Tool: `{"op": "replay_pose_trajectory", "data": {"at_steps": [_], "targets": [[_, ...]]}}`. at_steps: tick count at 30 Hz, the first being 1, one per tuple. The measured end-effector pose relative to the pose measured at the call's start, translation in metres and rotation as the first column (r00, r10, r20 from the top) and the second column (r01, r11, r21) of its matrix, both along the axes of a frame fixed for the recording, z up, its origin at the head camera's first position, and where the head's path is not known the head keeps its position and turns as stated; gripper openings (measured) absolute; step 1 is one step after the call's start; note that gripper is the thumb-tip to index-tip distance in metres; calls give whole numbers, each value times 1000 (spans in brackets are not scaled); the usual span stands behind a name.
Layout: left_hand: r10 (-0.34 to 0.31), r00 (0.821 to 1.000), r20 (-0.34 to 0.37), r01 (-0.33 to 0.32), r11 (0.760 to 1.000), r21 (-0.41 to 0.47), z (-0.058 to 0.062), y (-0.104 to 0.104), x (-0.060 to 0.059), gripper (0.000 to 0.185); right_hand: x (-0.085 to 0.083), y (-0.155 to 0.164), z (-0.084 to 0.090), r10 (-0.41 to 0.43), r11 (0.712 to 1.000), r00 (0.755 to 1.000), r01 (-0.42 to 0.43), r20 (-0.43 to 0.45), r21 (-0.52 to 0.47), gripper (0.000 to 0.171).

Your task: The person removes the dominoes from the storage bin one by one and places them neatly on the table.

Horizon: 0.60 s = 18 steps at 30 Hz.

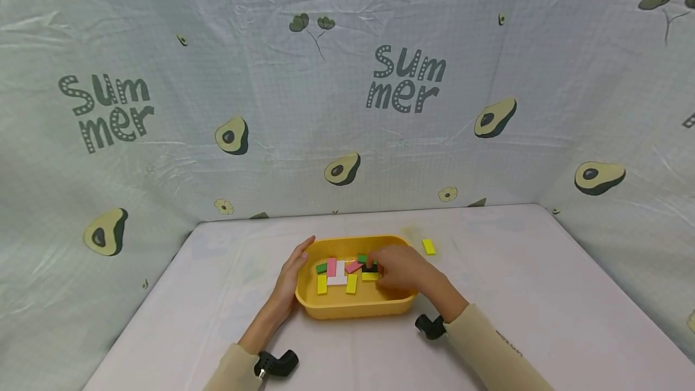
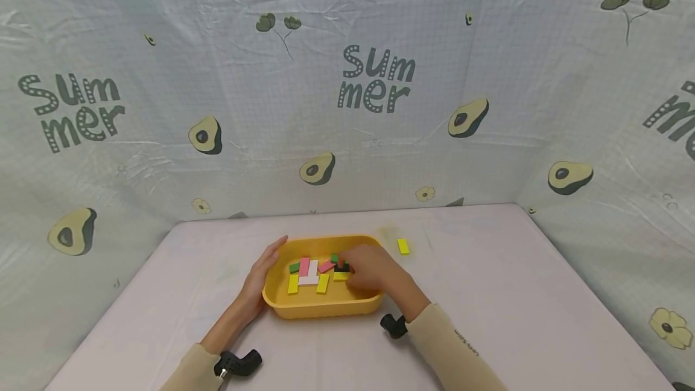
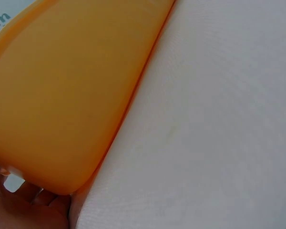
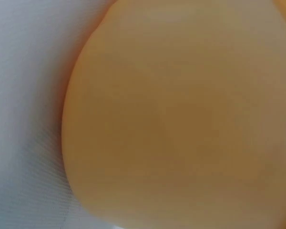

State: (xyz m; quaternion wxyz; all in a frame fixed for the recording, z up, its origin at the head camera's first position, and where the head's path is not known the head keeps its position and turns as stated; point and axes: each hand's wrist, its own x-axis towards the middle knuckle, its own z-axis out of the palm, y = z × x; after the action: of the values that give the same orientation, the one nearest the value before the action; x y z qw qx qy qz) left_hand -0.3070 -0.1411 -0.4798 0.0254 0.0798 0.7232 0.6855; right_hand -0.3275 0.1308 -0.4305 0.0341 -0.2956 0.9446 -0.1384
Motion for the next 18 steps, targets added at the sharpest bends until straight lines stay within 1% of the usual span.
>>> {"op": "replay_pose_trajectory", "data": {"at_steps": [3,9,11,13,18], "targets": [[-3,1000,-3,3,1000,-1,0,0,0,51,1,-1,0,-7,1000,1000,7,14,7,22],[3,1000,-4,-3,1000,-16,1,0,0,51,6,-3,5,-20,1000,994,20,103,0,28],[6,1000,-4,-6,1000,-18,1,0,0,51,7,-4,6,-24,1000,993,25,120,-3,31],[6,1000,-3,-6,1000,-17,1,0,0,51,7,-4,6,-29,1000,991,30,127,-4,31],[8,1000,-1,-8,1000,-17,1,0,0,51,6,-5,4,-31,1000,993,30,114,11,31]]}}
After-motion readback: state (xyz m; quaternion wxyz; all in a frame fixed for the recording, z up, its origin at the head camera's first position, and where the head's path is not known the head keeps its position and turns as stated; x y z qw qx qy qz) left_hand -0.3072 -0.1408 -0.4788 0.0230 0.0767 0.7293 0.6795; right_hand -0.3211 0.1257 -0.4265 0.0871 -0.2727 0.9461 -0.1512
